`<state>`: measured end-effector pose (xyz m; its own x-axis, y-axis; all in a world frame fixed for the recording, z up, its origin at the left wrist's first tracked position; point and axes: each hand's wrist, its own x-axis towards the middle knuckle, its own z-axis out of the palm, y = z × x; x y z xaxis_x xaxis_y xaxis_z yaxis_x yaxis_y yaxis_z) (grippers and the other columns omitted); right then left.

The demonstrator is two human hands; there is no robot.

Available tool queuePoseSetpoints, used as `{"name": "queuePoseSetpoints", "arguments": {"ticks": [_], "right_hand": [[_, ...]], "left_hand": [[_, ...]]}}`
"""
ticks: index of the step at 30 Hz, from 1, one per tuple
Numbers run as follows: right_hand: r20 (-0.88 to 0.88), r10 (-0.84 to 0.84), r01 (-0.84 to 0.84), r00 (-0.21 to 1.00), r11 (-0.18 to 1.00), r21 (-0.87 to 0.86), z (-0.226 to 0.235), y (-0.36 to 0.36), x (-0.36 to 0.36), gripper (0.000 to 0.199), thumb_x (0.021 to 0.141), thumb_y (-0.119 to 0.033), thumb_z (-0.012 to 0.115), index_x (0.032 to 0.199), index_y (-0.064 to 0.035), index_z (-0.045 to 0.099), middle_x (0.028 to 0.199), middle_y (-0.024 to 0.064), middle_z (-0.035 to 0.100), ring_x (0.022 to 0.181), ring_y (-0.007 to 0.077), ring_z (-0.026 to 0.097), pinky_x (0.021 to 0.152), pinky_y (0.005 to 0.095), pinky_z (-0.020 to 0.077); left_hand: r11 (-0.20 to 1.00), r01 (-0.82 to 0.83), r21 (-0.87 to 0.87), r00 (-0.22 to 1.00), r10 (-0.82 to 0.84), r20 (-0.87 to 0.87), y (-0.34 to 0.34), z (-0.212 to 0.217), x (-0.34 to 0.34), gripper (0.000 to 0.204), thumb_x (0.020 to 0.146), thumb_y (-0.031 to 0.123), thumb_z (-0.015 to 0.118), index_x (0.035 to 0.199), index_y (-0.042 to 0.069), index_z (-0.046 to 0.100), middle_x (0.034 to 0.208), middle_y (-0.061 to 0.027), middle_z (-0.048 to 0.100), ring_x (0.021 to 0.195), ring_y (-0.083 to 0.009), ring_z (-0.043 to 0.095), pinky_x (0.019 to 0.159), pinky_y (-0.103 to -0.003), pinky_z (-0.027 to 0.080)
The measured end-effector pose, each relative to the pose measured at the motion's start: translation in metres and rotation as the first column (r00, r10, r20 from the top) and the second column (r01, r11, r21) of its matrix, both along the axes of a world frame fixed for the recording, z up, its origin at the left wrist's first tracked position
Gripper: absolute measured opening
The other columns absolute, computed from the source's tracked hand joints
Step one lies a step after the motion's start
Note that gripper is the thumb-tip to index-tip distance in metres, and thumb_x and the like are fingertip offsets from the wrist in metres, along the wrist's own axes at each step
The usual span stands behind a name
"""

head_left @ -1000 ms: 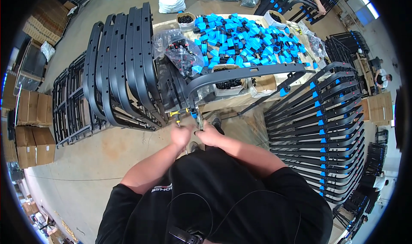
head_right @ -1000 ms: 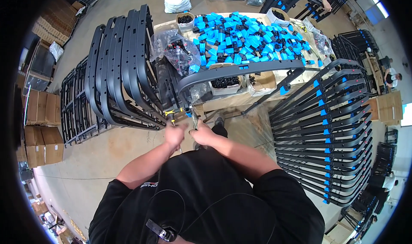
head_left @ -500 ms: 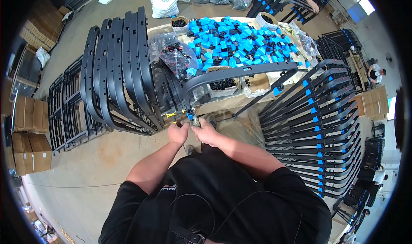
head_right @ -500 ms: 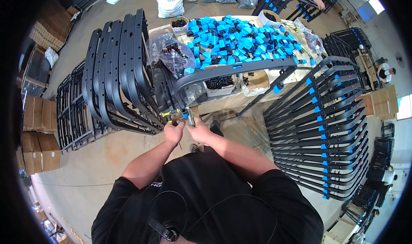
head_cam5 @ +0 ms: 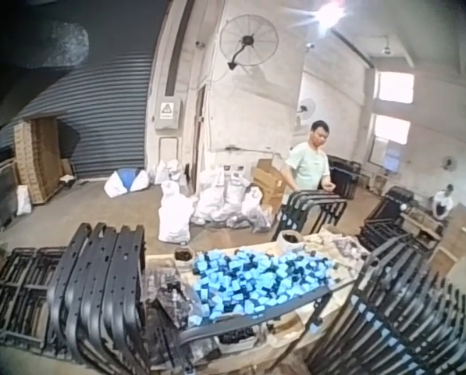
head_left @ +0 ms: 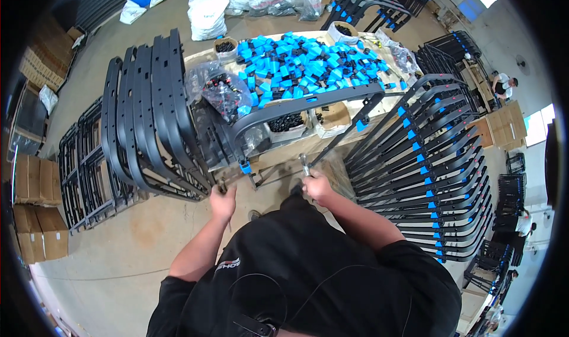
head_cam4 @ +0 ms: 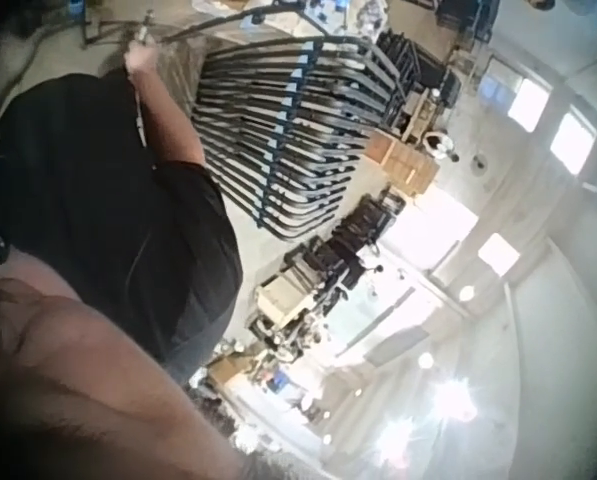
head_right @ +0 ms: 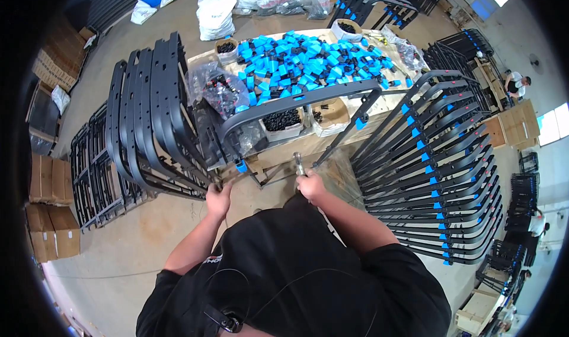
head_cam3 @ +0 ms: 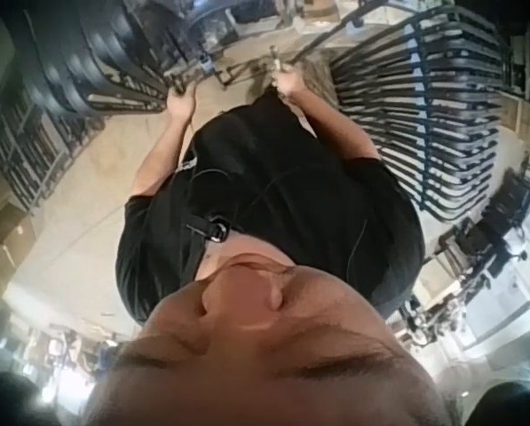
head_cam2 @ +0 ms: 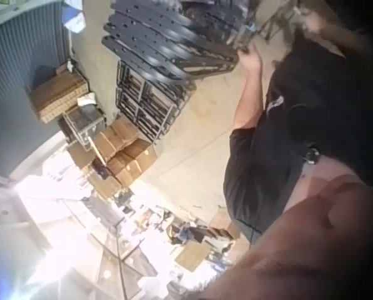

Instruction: The recorder assembles a metal frame by attaching blue plastic end-caps and hardware components using a manual tool.

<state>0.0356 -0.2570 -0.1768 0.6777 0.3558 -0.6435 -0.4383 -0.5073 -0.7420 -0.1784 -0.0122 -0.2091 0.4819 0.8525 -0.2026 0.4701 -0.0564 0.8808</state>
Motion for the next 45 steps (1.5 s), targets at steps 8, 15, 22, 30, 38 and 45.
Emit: {"name": "queuePoseSetpoints", "arguments": {"ticks": [8, 15, 22, 30, 38, 45], "right_hand": [[0.052, 0.324, -0.327, 0.945, 0.918, 0.226, 0.060, -0.001, 0.032, 0.057, 0.090, -0.044, 0.071, 0.132, -0.0067, 0.058, 0.084, 0.0042, 0.063, 0.063, 0.0125, 0.057, 0.055, 0.0300, 0.0456], [-0.155, 0.100, -0.006, 0.983, 0.856, 0.516, 0.079, -0.051, 0.125, 0.036, 0.105, -0.038, 0.055, 0.125, -0.0117, 0.067, 0.086, -0.0025, 0.063, 0.072, 0.0072, 0.055, 0.055, 0.0272, 0.0432], [0.132, 0.174, -0.217, 0.976, 0.854, 0.474, 0.075, -0.130, 0.209, 0.037, 0.100, -0.033, 0.060, 0.127, -0.0091, 0.066, 0.093, 0.0024, 0.068, 0.077, 0.0106, 0.062, 0.067, 0.0292, 0.0518], [0.456, 0.174, -0.243, 0.873, 0.965, 0.096, 0.051, -0.197, 0.292, 0.035, 0.096, -0.026, 0.064, 0.121, -0.0022, 0.064, 0.100, 0.0182, 0.073, 0.095, 0.0297, 0.071, 0.084, 0.0404, 0.0535], [0.122, -0.285, 0.207, 0.951, 0.875, 0.437, 0.024, -0.183, 0.352, 0.025, 0.096, -0.022, 0.066, 0.106, -0.0002, 0.064, 0.083, 0.0055, 0.064, 0.074, 0.0114, 0.056, 0.068, 0.0306, 0.0462], [-0.092, -0.221, 0.239, 0.971, 0.888, 0.392, 0.013, -0.167, 0.362, 0.033, 0.097, -0.034, 0.062, 0.109, -0.0037, 0.064, 0.084, 0.0025, 0.061, 0.078, 0.0115, 0.053, 0.072, 0.0301, 0.0439]], "left_hand": [[0.884, 0.453, -0.119, 0.888, -0.436, 0.145, -0.078, 0.116, 0.103, 0.023, 0.099, 0.016, 0.060, 0.111, -0.002, 0.066, 0.080, -0.0054, 0.066, 0.066, -0.0096, 0.061, 0.060, -0.028, 0.050], [0.810, 0.583, -0.058, 0.772, -0.530, 0.351, -0.190, 0.129, 0.236, 0.019, 0.097, 0.016, 0.063, 0.099, -0.003, 0.062, 0.080, -0.0081, 0.069, 0.065, -0.0143, 0.064, 0.064, -0.030, 0.053], [0.756, 0.592, -0.279, 0.789, -0.474, 0.391, -0.235, 0.080, 0.331, 0.027, 0.101, 0.021, 0.056, 0.119, 0.002, 0.060, 0.093, -0.0134, 0.069, 0.084, -0.0153, 0.064, 0.075, -0.032, 0.051], [0.850, 0.403, -0.339, 0.898, -0.439, -0.033, -0.264, 0.086, 0.392, 0.039, 0.102, 0.019, 0.054, 0.135, -0.001, 0.048, 0.093, -0.0129, 0.069, 0.060, -0.0179, 0.064, 0.054, -0.034, 0.054], [0.752, 0.362, -0.550, 0.917, -0.394, 0.066, -0.271, 0.091, 0.432, 0.069, 0.098, 0.009, 0.056, 0.159, 0.005, 0.024, 0.095, -0.0127, 0.067, 0.055, -0.0156, 0.057, 0.047, -0.032, 0.050], [0.629, 0.349, -0.694, 0.922, -0.363, 0.135, -0.273, 0.110, 0.438, 0.066, 0.094, 0.004, 0.058, 0.155, 0.003, 0.031, 0.097, -0.0144, 0.065, 0.060, -0.0174, 0.059, 0.049, -0.031, 0.050]]}}
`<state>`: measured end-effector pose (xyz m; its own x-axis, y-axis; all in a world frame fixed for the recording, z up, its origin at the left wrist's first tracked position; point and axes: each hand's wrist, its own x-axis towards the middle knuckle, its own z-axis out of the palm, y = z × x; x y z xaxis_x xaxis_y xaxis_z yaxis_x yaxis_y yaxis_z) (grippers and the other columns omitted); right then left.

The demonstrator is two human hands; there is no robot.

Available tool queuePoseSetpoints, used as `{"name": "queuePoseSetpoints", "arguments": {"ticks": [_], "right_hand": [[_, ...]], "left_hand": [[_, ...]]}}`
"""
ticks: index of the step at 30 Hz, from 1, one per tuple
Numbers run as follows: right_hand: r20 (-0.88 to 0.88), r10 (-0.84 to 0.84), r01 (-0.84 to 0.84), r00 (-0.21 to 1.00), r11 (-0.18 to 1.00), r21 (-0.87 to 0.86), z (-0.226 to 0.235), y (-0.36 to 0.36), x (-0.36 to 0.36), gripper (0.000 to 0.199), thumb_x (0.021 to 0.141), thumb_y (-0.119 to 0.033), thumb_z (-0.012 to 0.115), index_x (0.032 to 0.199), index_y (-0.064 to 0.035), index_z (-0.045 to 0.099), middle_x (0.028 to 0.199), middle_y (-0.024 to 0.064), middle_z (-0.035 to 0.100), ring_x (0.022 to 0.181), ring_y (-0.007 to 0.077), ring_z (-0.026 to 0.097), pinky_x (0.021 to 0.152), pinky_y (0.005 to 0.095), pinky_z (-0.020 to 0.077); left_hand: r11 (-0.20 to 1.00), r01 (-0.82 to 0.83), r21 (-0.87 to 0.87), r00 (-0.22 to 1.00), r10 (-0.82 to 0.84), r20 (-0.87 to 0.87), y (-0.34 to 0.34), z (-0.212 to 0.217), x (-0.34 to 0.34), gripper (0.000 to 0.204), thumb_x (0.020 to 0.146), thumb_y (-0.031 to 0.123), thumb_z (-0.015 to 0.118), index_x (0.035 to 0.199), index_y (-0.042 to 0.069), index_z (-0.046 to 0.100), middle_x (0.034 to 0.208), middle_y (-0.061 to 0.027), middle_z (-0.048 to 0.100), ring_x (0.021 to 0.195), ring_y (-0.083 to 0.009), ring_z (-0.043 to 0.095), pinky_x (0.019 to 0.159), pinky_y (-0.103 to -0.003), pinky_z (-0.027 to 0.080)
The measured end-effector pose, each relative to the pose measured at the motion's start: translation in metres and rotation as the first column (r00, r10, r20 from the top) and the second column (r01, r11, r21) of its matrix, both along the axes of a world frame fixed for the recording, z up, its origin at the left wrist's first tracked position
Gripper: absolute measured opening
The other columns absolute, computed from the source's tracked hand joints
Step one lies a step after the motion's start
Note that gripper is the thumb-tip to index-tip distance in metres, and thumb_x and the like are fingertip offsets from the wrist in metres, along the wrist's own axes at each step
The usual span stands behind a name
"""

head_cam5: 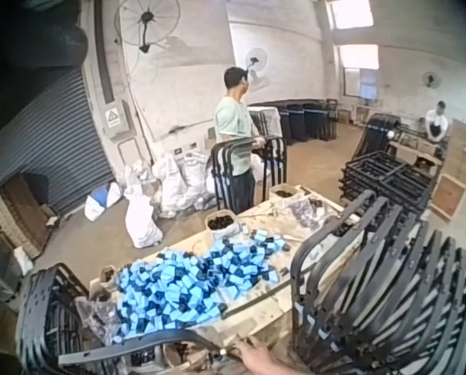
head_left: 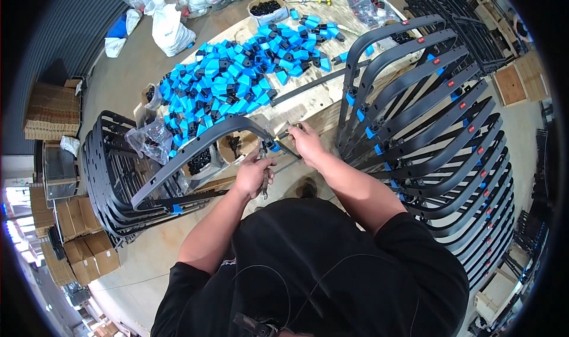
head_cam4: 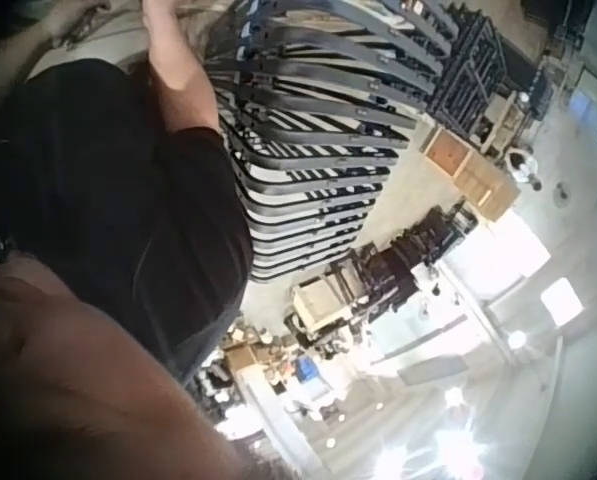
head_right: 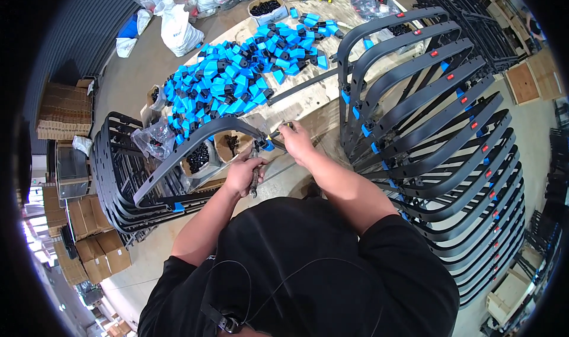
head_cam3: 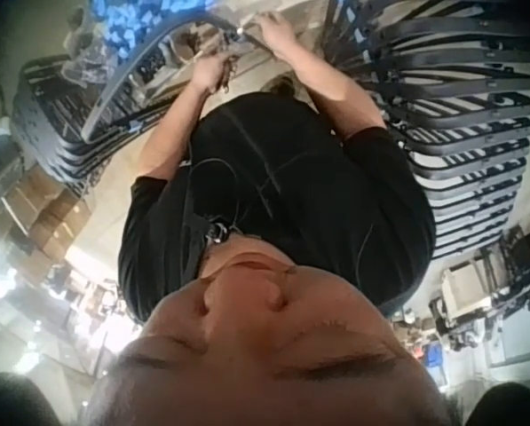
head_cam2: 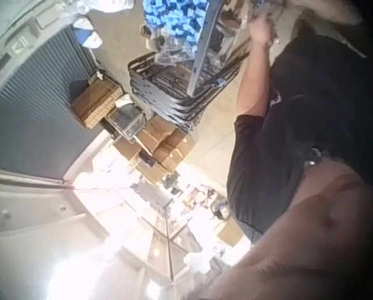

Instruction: The recorder assembles a metal frame by attaching blue plastic end-caps and hardware components using a manual tool.

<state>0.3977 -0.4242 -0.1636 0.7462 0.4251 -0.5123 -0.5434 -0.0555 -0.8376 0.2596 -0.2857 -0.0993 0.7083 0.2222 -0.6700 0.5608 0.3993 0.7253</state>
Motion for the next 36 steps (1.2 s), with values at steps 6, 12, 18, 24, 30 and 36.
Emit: {"name": "queuePoseSetpoints", "arguments": {"ticks": [6, 12, 18, 24, 30, 36], "right_hand": [[-0.141, 0.044, -0.044, 0.989, 0.999, 0.008, -0.010, 0.003, 0.011, 0.034, 0.099, -0.035, 0.061, 0.112, -0.0036, 0.061, 0.083, 0.0015, 0.058, 0.076, 0.0108, 0.051, 0.071, 0.0290, 0.0430], [0.090, 0.137, -0.139, 0.987, 0.990, 0.018, -0.030, -0.003, 0.021, 0.040, 0.099, -0.035, 0.055, 0.117, -0.0006, 0.062, 0.095, 0.0112, 0.066, 0.088, 0.0213, 0.061, 0.083, 0.0352, 0.0484], [0.386, 0.468, -0.295, 0.795, 0.855, -0.427, -0.036, -0.013, 0.040, 0.046, 0.099, -0.037, 0.055, 0.114, 0.0058, 0.063, 0.092, 0.0194, 0.067, 0.082, 0.0270, 0.065, 0.075, 0.0393, 0.0525], [-0.097, 0.385, -0.397, 0.918, 0.886, -0.241, 0.017, 0.003, 0.036, 0.049, 0.100, -0.043, 0.057, 0.092, 0.0051, 0.060, 0.060, 0.0136, 0.060, 0.040, 0.0224, 0.052, 0.038, 0.0410, 0.0371], [0.172, 0.387, -0.349, 0.906, 0.912, -0.217, -0.007, -0.003, 0.041, 0.045, 0.101, -0.035, 0.050, 0.111, 0.0085, 0.054, 0.078, 0.0152, 0.064, 0.059, 0.0219, 0.061, 0.047, 0.0388, 0.0454], [-0.209, 0.313, -0.360, 0.926, 0.900, -0.247, 0.023, 0.013, 0.029, 0.036, 0.101, -0.032, 0.050, 0.113, 0.0021, 0.054, 0.075, 0.0114, 0.060, 0.050, 0.0188, 0.049, 0.044, 0.0369, 0.0432]], "left_hand": [[0.991, -0.071, -0.116, 0.997, 0.071, -0.004, 0.000, 0.007, 0.008, 0.042, 0.094, 0.006, 0.059, 0.133, -0.004, 0.047, 0.098, -0.0143, 0.065, 0.066, -0.0178, 0.062, 0.055, -0.032, 0.052], [0.960, -0.114, -0.256, 0.993, 0.109, -0.035, 0.008, 0.008, 0.011, 0.029, 0.096, 0.012, 0.059, 0.119, -0.005, 0.054, 0.098, -0.0146, 0.065, 0.073, -0.0181, 0.062, 0.059, -0.032, 0.053], [0.990, -0.052, -0.129, 0.998, 0.057, 0.033, -0.011, 0.002, 0.008, 0.022, 0.094, 0.008, 0.061, 0.110, -0.007, 0.057, 0.098, -0.0147, 0.067, 0.076, -0.0189, 0.065, 0.062, -0.033, 0.055], [0.390, 0.470, 0.792, 0.878, -0.303, -0.372, -0.030, -0.050, 0.004, 0.028, 0.095, 0.018, 0.060, 0.102, -0.009, 0.057, 0.092, -0.0182, 0.071, 0.078, -0.0261, 0.073, 0.073, -0.038, 0.058], [0.691, -0.156, -0.706, 0.978, 0.207, -0.014, 0.011, -0.001, 0.017, 0.026, 0.095, 0.024, 0.062, 0.106, 0.001, 0.061, 0.073, -0.0053, 0.061, 0.060, -0.0182, 0.061, 0.057, -0.032, 0.051], [0.897, 0.335, 0.289, 0.941, -0.334, -0.055, -0.009, -0.050, 0.002, 0.027, 0.091, 0.018, 0.064, 0.110, -0.002, 0.061, 0.081, -0.0099, 0.067, 0.073, -0.0208, 0.068, 0.064, -0.035, 0.056]]}}
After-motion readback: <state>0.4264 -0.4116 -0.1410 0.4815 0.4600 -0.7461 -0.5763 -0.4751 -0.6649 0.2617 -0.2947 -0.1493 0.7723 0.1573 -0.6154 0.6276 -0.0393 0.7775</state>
